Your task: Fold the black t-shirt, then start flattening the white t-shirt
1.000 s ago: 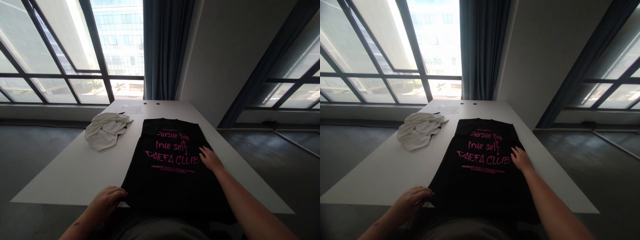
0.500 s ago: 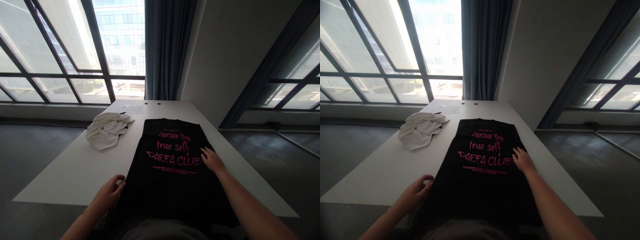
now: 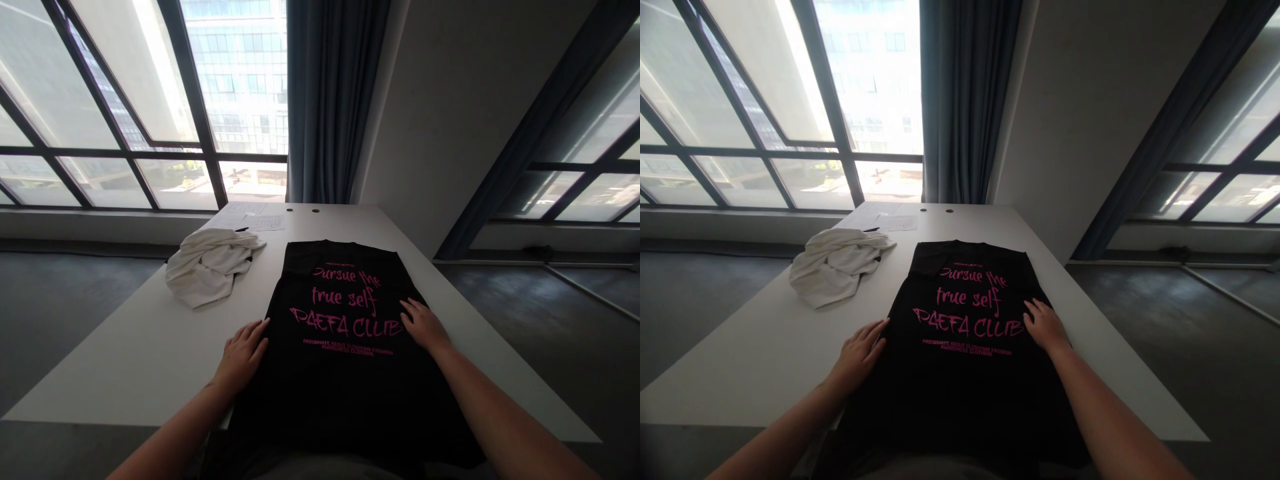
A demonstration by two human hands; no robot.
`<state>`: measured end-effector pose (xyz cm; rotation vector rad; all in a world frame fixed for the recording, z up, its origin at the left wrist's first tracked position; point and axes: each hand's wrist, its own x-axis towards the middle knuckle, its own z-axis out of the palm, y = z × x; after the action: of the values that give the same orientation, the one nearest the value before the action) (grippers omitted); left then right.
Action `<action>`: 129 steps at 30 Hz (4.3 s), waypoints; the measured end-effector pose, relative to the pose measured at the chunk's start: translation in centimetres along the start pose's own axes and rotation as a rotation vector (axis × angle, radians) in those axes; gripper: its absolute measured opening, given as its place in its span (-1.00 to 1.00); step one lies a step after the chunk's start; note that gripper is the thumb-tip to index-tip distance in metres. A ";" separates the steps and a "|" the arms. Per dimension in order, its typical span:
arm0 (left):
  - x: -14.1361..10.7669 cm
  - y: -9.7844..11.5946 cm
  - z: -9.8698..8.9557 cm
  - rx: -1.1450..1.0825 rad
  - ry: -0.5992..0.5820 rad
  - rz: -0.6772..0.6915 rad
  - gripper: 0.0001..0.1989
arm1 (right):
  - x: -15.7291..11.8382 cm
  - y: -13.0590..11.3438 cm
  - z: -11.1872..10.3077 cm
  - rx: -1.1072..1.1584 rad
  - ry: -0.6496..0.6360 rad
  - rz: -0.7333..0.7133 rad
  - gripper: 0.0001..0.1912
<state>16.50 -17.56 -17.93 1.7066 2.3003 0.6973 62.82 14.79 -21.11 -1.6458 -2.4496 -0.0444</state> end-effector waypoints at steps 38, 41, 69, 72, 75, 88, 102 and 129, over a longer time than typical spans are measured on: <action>28.5 0.3 5.8 0.229 -0.132 0.015 -0.15 | 3.7 -0.9 -0.4 -0.040 -0.172 0.343 -0.28; 28.7 0.1 5.6 0.241 -0.157 0.029 -0.12 | 4.4 -1.1 -0.5 -0.047 -0.183 0.340 -0.27; 34.7 -2.5 4.7 0.338 -0.282 -0.056 0.03 | 13.4 -2.3 0.9 -0.055 -0.189 0.354 -0.30; 35.8 -2.9 4.7 0.344 -0.283 -0.056 0.03 | 14.4 -2.4 1.2 -0.053 -0.165 0.349 -0.30; 36.8 -3.4 4.6 0.349 -0.276 -0.071 0.02 | 15.2 -2.5 1.4 -0.047 -0.154 0.341 -0.30; 33.4 -3.8 4.2 0.247 0.012 -0.084 -0.25 | 13.1 -3.3 -0.2 -0.002 -0.086 0.307 -0.35; 12.8 -4.9 1.8 0.234 0.026 0.048 -0.40 | -9.5 2.2 -1.2 -0.012 -0.033 0.083 -0.35; 1.7 -0.1 -0.9 -0.026 -0.129 -0.019 -0.67 | -12.9 4.6 -9.7 0.175 -0.525 0.362 -0.32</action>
<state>15.53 -16.25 -16.98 1.6651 2.2073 0.5926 73.14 3.54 -14.17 -2.2010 -2.3350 0.7141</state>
